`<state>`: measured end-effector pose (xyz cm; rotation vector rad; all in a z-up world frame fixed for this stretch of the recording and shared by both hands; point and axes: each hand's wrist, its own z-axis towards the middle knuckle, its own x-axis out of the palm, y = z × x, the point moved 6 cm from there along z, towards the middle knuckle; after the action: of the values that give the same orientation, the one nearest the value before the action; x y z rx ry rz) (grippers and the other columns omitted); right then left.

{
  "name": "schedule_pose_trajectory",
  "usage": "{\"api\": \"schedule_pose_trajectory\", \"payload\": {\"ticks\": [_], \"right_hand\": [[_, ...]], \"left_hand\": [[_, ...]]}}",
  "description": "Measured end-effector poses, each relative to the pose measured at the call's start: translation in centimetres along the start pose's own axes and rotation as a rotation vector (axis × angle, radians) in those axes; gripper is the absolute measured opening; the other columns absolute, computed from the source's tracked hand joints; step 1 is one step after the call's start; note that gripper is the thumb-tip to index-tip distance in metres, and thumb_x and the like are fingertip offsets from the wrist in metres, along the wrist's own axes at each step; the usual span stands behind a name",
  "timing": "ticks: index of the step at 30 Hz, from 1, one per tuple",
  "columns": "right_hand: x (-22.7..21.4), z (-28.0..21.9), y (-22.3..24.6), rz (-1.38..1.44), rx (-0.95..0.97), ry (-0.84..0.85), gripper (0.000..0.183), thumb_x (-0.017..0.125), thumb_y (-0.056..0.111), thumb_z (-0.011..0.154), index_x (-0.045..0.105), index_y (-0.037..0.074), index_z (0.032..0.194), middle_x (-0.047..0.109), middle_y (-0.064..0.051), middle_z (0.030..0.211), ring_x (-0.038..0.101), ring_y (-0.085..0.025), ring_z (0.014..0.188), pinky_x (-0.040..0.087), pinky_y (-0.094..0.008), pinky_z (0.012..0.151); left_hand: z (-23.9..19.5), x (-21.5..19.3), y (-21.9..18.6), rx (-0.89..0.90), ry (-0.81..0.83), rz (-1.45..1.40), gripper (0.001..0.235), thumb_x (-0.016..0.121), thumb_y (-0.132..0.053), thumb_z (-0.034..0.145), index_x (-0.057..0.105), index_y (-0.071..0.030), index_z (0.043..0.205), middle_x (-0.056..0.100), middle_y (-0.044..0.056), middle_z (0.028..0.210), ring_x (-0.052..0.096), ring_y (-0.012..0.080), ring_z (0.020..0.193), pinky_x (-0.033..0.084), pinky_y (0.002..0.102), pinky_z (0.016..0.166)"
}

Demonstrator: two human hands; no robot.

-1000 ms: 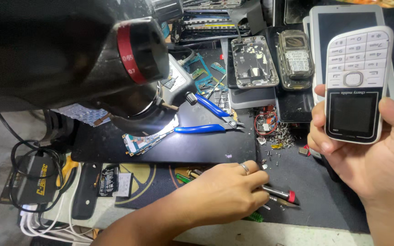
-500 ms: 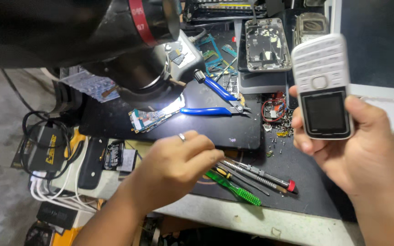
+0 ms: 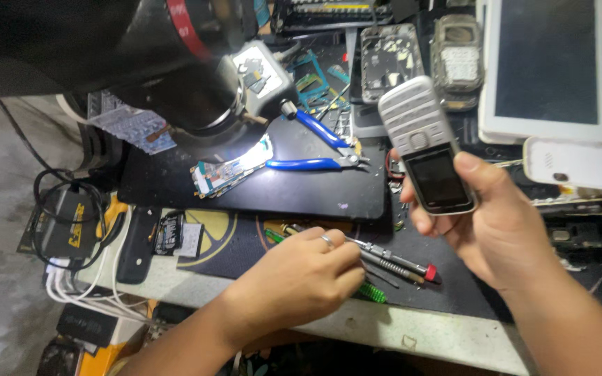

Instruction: The person disassembles a feature phone by prying open the casing and removing internal components such as the battery, circuit board, and keypad. The person uses a metal prying tool and tweezers to separate parts and place them on the workbench.

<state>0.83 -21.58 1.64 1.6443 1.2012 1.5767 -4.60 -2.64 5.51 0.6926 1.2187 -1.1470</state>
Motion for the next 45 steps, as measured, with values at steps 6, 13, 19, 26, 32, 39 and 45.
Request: {"api": "schedule_pose_trajectory", "payload": {"ticks": [6,13,19,26,32,39,45], "right_hand": [[-0.1,0.1,-1.0,0.039,0.075,0.008,0.058,0.049,0.044,0.099,0.064,-0.002,0.132,0.069,-0.013,0.092,0.062,-0.017,0.069,0.051,-0.030,0.064],[0.2,0.1,-1.7,0.031,0.090,0.042,0.049,0.049,0.041,0.100,0.065,-0.003,0.117,0.071,-0.014,0.092,0.065,-0.018,0.068,0.054,-0.032,0.064],[0.3,0.8,-1.8,-0.026,0.094,0.037,0.041,0.048,0.038,0.102,0.063,0.001,0.116,0.072,-0.015,0.088,0.064,-0.017,0.063,0.054,-0.031,0.058],[-0.2,1.4,-2.4,-0.245,0.095,0.017,0.033,0.062,0.024,0.096,0.067,0.006,0.123,0.073,-0.007,0.089,0.060,-0.010,0.062,0.049,-0.024,0.058],[0.5,1.3,-2.5,-0.474,-0.027,0.019,0.034,0.070,0.012,0.090,0.070,0.005,0.124,0.069,-0.004,0.084,0.059,-0.007,0.065,0.047,-0.023,0.059],[1.4,0.6,-1.0,-0.852,-0.099,-0.050,0.029,0.069,0.010,0.086,0.074,0.008,0.115,0.076,0.000,0.094,0.063,-0.007,0.076,0.051,-0.025,0.065],[2.3,0.7,0.0,-0.963,-0.220,-0.044,0.031,0.069,0.008,0.084,0.073,0.008,0.115,0.077,-0.006,0.102,0.074,-0.014,0.087,0.056,-0.028,0.075]], "left_hand": [[2.0,1.6,-0.2,0.032,0.142,0.087,0.013,0.066,-0.015,0.082,0.065,-0.008,0.070,0.059,0.005,0.082,0.065,0.0239,0.084,0.053,0.039,0.070],[2.7,2.2,0.0,0.061,0.167,0.081,0.012,0.066,-0.014,0.080,0.065,-0.007,0.071,0.059,0.006,0.084,0.065,0.0243,0.083,0.054,0.038,0.070],[2.8,-0.6,0.9,0.051,0.018,-0.138,0.009,0.068,-0.011,0.083,0.061,-0.007,0.082,0.058,0.007,0.086,0.063,0.0255,0.082,0.053,0.038,0.073],[0.1,-4.2,4.6,-0.183,-0.451,-0.596,0.019,0.067,-0.003,0.101,0.055,-0.004,0.115,0.071,0.008,0.100,0.072,0.0177,0.078,0.061,0.030,0.075],[-0.1,-3.3,6.9,-0.237,-0.602,-0.496,0.023,0.066,-0.003,0.104,0.052,-0.003,0.121,0.074,0.008,0.104,0.075,0.0149,0.087,0.062,0.027,0.080],[-0.5,-3.1,6.9,-0.258,-0.551,-0.449,0.024,0.067,0.003,0.098,0.063,-0.002,0.121,0.071,0.012,0.100,0.074,0.0208,0.083,0.059,0.030,0.071],[-1.7,-3.7,6.1,-0.118,-0.746,-0.484,0.016,0.060,0.003,0.105,0.060,-0.003,0.119,0.075,0.016,0.109,0.074,0.0213,0.086,0.060,0.032,0.076]]}}
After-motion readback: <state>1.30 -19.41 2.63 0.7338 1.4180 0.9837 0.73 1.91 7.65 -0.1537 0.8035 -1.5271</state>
